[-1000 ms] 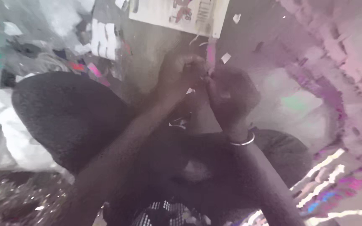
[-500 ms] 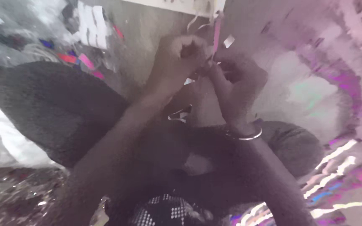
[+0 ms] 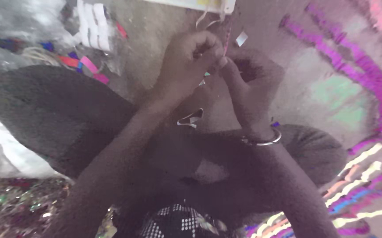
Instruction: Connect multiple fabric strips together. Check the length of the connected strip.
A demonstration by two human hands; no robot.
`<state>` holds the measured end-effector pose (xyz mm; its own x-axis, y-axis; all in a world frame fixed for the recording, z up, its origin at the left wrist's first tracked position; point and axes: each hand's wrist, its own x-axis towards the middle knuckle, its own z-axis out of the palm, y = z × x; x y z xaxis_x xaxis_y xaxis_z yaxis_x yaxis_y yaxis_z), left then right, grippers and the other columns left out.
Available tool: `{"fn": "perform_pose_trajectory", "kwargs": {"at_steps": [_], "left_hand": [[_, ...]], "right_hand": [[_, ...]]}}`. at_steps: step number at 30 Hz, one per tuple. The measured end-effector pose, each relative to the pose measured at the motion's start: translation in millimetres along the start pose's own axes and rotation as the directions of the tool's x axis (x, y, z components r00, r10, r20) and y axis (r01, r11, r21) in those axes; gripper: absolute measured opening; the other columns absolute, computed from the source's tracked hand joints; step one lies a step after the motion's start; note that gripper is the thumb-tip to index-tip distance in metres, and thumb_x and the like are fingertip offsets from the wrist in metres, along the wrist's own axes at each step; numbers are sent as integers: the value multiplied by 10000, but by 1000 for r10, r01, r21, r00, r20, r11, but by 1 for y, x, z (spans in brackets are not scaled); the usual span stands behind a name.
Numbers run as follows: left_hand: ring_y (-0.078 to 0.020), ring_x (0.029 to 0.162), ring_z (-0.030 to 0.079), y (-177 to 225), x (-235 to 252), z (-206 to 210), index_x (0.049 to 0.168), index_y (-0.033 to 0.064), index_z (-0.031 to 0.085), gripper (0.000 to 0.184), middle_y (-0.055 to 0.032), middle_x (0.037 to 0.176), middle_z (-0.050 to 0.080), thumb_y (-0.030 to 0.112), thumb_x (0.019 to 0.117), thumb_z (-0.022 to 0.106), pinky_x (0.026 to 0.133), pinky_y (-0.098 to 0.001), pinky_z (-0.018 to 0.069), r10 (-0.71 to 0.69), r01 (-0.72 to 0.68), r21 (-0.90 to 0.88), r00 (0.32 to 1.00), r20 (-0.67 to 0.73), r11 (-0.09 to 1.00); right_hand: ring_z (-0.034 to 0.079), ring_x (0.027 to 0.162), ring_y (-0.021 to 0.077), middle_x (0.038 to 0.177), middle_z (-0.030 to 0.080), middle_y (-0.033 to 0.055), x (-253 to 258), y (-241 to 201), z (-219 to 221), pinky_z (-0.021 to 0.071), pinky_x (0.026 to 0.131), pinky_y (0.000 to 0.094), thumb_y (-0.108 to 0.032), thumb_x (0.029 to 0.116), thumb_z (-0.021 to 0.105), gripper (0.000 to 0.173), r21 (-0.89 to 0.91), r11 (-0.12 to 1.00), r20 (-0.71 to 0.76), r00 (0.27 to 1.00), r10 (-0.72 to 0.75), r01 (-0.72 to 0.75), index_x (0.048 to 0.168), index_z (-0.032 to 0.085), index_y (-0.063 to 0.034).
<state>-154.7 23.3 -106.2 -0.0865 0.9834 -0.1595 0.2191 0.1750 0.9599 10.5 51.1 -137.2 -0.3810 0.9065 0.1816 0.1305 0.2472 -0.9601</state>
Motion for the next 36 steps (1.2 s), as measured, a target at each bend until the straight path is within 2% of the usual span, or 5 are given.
{"fn": "perform_pose_trajectory", "kwargs": {"at_steps": [4, 12, 14, 25, 36], "left_hand": [[-21, 756, 671, -6, 2, 0, 1031, 29, 679, 117, 14, 889, 684, 117, 1020, 602, 696, -209, 593, 39, -38, 67, 999, -11, 997], [-12, 798, 657, -6, 1, 1, 1046, 28, 696, 179, -10, 924, 691, 162, 1035, 579, 743, -195, 562, 108, -105, 234, 994, 2, 966], [-18, 803, 665, -6, 1, 2, 1054, 21, 691, 183, -22, 940, 696, 164, 1037, 577, 749, -200, 568, 113, -111, 246, 994, 7, 963], [-29, 777, 665, -10, 4, 5, 1070, 37, 663, 217, -4, 943, 678, 245, 1022, 625, 700, -213, 581, 61, -61, 152, 998, 5, 987], [-19, 756, 638, -7, 2, 1, 1072, 33, 640, 169, -5, 926, 655, 173, 1050, 547, 688, -196, 558, 30, -35, 140, 999, 35, 990]], "right_hand": [[707, 841, 31, 981, 736, 13, -8, 78, 27, 609, 688, 181, -159, 999, 670, 203, 187, 883, -221, 894, -390, 431, 1110, 716, 4], [699, 749, 62, 878, 719, 41, -12, 87, 20, 604, 622, 212, -92, 998, 639, 155, 163, 961, -93, 973, -212, 225, 1036, 701, 46], [692, 806, 68, 902, 707, -29, -2, 54, 3, 615, 758, 284, -108, 1001, 651, 67, 12, 955, 132, 948, 291, -295, 1039, 699, -82], [662, 747, 14, 879, 696, -8, 0, 84, 21, 570, 613, 175, -125, 1016, 626, 155, 225, 880, -211, 902, -376, 419, 1030, 703, 8], [672, 744, 64, 844, 698, -6, 8, 12, -3, 583, 653, 263, -88, 1008, 564, 145, 137, 985, 4, 995, 103, -102, 962, 686, -23]]}}
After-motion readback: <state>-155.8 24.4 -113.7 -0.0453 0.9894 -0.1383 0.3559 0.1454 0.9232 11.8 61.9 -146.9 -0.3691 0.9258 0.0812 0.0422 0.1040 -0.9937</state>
